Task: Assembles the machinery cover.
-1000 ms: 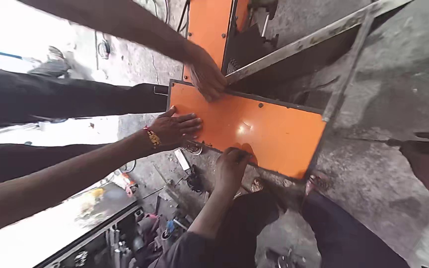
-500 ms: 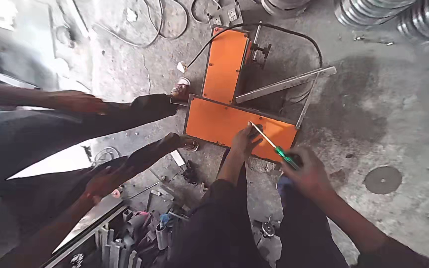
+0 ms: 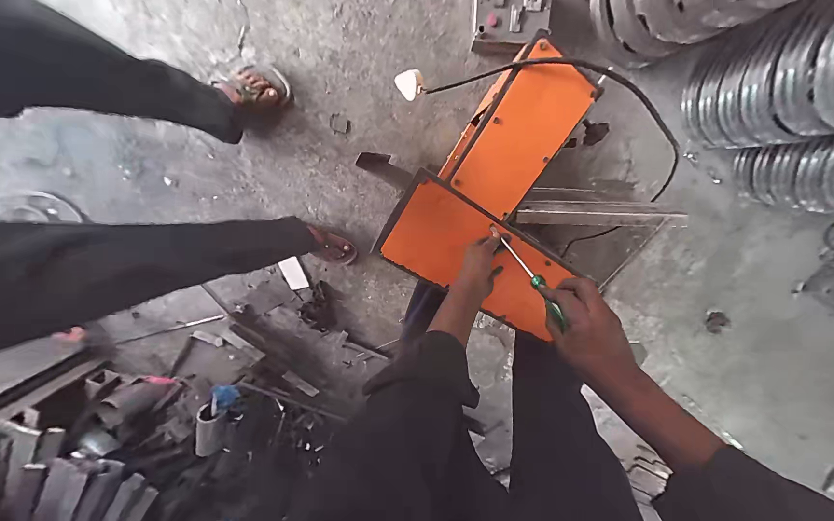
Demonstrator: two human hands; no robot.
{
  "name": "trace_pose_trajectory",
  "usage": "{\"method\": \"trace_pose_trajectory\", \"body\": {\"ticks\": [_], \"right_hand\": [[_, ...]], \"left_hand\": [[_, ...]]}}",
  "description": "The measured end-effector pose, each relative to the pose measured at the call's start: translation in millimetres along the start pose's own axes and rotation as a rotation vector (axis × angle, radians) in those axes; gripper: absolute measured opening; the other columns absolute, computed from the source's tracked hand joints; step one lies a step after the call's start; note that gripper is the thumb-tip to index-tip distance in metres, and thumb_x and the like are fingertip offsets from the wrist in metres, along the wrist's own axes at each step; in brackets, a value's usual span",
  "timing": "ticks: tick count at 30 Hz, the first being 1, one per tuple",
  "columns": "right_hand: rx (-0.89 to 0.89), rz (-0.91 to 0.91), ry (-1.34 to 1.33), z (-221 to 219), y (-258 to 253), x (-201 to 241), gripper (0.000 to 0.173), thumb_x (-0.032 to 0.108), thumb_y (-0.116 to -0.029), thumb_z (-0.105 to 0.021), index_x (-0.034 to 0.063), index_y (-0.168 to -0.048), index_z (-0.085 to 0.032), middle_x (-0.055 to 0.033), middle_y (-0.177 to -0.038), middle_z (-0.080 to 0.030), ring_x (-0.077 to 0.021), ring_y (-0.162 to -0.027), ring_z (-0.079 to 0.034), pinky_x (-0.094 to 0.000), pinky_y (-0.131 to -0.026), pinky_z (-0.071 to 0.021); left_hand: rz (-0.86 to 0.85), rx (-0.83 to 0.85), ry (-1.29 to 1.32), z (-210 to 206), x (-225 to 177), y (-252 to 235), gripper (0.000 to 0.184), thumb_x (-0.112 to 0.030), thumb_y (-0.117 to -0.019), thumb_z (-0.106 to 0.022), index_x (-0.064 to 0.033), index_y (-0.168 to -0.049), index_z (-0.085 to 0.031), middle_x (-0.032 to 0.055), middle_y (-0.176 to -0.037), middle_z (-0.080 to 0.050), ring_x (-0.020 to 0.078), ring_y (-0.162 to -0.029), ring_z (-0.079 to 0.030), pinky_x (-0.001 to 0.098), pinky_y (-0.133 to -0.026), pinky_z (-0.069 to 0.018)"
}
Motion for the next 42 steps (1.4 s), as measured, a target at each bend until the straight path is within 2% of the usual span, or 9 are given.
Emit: {"method": "trace_pose_trajectory", "body": {"ticks": [4, 8, 13, 15, 17, 20, 23, 30, 42], "right_hand": [[0.063, 0.112, 0.070, 14, -20, 0, 0.028, 0.008, -0.0952, -0.062, 0.0076, -0.120, -0.074, -0.0179, -0.110, -0.069, -0.0296, -0.091, -0.070, -0.0400, -0.076, -0.0612], [0.140, 0.173, 0.153, 33, -33, 6, 0.030, 0.011, -0.1019, -0.056, 0.0070, -0.128, -0.071, -0.0181, -0.120, -0.069, -0.0327, -0.107, -0.069, -0.0459, -0.093, -0.0583], [0.307, 0.056, 0.500, 45, -61, 23, 0.045, 0.035, -0.1101, -0.042, -0.0012, -0.110, -0.070, -0.0212, -0.087, -0.069, -0.0395, -0.077, -0.072, -0.0517, -0.061, -0.0586], [0.394, -0.089, 0.489, 53, -75, 22, 0.049, 0.042, -0.1097, -0.041, 0.0017, -0.109, -0.068, -0.0223, -0.086, -0.070, -0.0439, -0.081, -0.072, -0.0594, -0.064, -0.0565], [0.425, -0.113, 0.419, 62, -84, 19, 0.046, 0.047, -0.1057, -0.052, 0.0068, -0.124, -0.063, -0.0206, -0.091, -0.071, -0.0433, -0.081, -0.072, -0.0608, -0.067, -0.0567], [0.505, 0.064, 0.387, 72, -87, 38, 0.038, 0.022, -0.1018, -0.063, 0.0039, -0.135, -0.059, -0.0227, -0.123, -0.061, -0.0406, -0.093, -0.070, -0.0563, -0.076, -0.0599], [0.453, 0.337, 0.519, 75, -84, 55, 0.035, 0.003, -0.0997, -0.056, -0.0010, -0.135, -0.060, -0.0246, -0.113, -0.064, -0.0396, -0.092, -0.070, -0.0499, -0.072, -0.0605], [0.454, 0.489, 0.617, 66, -85, 64, 0.033, -0.001, -0.0978, -0.055, 0.0011, -0.129, -0.066, -0.0241, -0.108, -0.068, -0.0395, -0.093, -0.070, -0.0483, -0.076, -0.0604], [0.543, 0.549, 0.639, 67, -82, 61, 0.040, -0.005, -0.0952, -0.056, 0.0069, -0.131, -0.067, -0.0238, -0.123, -0.067, -0.0435, -0.097, -0.068, -0.0540, -0.079, -0.0579]], "left_hand": [[0.011, -0.059, 0.034, -5, -9, -2, 0.038, -0.038, -0.1093, -0.048, -0.0087, -0.129, -0.063, 0.0095, -0.126, -0.068, 0.0257, -0.116, -0.063, 0.0542, -0.096, -0.0506], [0.022, -0.075, 0.039, -9, -10, 1, 0.044, -0.045, -0.1084, -0.047, -0.0100, -0.131, -0.062, 0.0089, -0.126, -0.068, 0.0254, -0.116, -0.063, 0.0555, -0.096, -0.0497], [0.037, -0.065, 0.120, -18, -1, 5, 0.054, -0.055, -0.1067, -0.044, -0.0107, -0.133, -0.062, 0.0094, -0.130, -0.067, 0.0268, -0.121, -0.061, 0.0578, -0.099, -0.0485], [0.058, -0.033, 0.231, -27, 0, 3, 0.056, -0.057, -0.1064, -0.042, -0.0117, -0.129, -0.065, 0.0080, -0.129, -0.068, 0.0270, -0.122, -0.062, 0.0583, -0.098, -0.0503], [0.080, -0.039, 0.351, -34, -1, 3, 0.053, -0.054, -0.1068, -0.044, -0.0116, -0.131, -0.063, 0.0084, -0.133, -0.065, 0.0287, -0.126, -0.060, 0.0615, -0.098, -0.0487], [0.111, -0.107, 0.422, -36, -11, 4, 0.047, -0.049, -0.1064, -0.048, -0.0128, -0.131, -0.063, 0.0074, -0.132, -0.064, 0.0284, -0.124, -0.058, 0.0637, -0.095, -0.0468], [0.152, -0.200, 0.429, -38, -20, 2, 0.039, -0.046, -0.1032, -0.055, -0.0112, -0.113, -0.070, 0.0067, -0.108, -0.069, 0.0250, -0.102, -0.062, 0.0569, -0.083, -0.0490], [0.124, -0.076, 0.484, -28, -6, -4, 0.061, -0.060, -0.1017, -0.052, -0.0097, -0.134, -0.063, 0.0128, -0.142, -0.059, 0.0323, -0.133, -0.053, 0.0662, -0.102, -0.0445], [0.006, 0.075, 0.562, -25, 15, -5, 0.051, -0.049, -0.1028, -0.057, -0.0096, -0.134, -0.063, 0.0121, -0.139, -0.061, 0.0313, -0.130, -0.055, 0.0640, -0.104, -0.0436]]}}
Point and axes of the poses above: each hand's wrist, its own y-axis away from the middle knuckle, its own z-axis out of the back of the hand, x = y × z, the point moved 1 cm from there along -y, towards the middle knuckle
